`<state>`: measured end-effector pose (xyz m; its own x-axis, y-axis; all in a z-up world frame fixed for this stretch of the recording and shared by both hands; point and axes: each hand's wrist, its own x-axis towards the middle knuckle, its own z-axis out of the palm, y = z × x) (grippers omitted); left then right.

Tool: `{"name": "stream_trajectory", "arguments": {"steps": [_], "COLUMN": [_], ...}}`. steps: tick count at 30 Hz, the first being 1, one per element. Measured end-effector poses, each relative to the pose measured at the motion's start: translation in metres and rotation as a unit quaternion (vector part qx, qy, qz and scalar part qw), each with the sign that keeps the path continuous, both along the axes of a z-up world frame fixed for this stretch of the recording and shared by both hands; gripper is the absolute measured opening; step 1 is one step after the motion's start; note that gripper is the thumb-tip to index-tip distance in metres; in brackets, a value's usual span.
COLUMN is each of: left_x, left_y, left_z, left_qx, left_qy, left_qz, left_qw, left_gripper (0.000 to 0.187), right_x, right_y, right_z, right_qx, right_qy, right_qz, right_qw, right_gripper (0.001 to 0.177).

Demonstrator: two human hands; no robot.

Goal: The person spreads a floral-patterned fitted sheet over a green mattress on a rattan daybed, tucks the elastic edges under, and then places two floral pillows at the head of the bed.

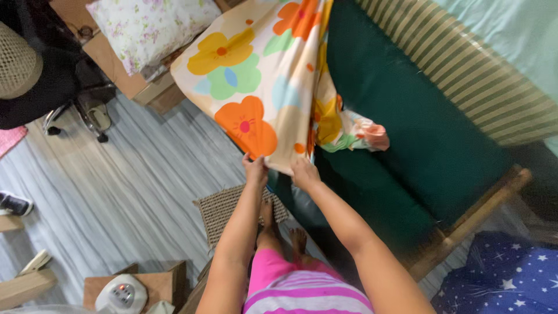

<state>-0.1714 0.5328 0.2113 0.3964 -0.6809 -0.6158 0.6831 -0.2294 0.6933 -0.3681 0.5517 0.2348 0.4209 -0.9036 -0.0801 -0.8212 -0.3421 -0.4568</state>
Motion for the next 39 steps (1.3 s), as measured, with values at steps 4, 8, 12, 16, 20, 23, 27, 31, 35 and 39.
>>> {"name": "stream_trajectory", "arguments": {"steps": [4,8,12,16,20,23,27,31,35,39], "left_x": [-0.002,-0.006,-0.022,-0.048,-0.106,-0.143,-0.158,-0.158,-0.164,-0.171], "left_y": [0.009,0.023,0.039,0.059,0.092,0.117,0.13,0.136,0.137,0.149], "left_z": [0.008,0.008,0.001,-0.007,-0.013,-0.009,0.001,0.004,-0.004,-0.009], "left_qx": [0.016,-0.009,0.0,0.081,0.018,-0.118,-0.136,-0.086,-0.075,-0.058], "left_qy": [-0.102,-0.203,-0.536,-0.599,-0.642,-0.721,-0.648,-0.584,-0.618,-0.657], "left_qz": [-0.016,-0.057,-0.215,-0.487,-0.575,-0.634,-0.706,-0.757,-0.74,-0.726], "left_qw": [0.995,0.977,0.817,0.63,0.507,0.253,0.252,0.28,0.255,0.195], "left_gripper": [0.079,0.084,0.061,0.029,0.023,0.018,0.027,0.047,0.026,0.02], "right_x": [-0.041,-0.072,-0.097,-0.106,-0.111,-0.117,-0.137,-0.167,-0.204,-0.239], "right_y": [0.031,0.065,0.088,0.108,0.119,0.136,0.162,0.18,0.183,0.209], "right_z": [0.008,0.012,0.007,-0.003,-0.015,-0.024,-0.032,-0.04,-0.049,-0.051], "right_qx": [0.098,0.135,0.155,0.122,0.124,0.148,0.061,-0.077,0.071,0.065], "right_qy": [0.082,0.074,0.061,0.009,0.017,0.025,-0.002,0.017,0.098,0.118], "right_qz": [0.025,0.041,0.068,0.068,0.05,0.003,-0.051,-0.049,-0.035,-0.069], "right_qw": [0.991,0.987,0.984,0.99,0.991,0.989,0.997,0.996,0.992,0.988], "right_gripper": [0.02,0.029,0.024,0.021,0.022,0.024,0.015,0.008,0.013,0.016]}}
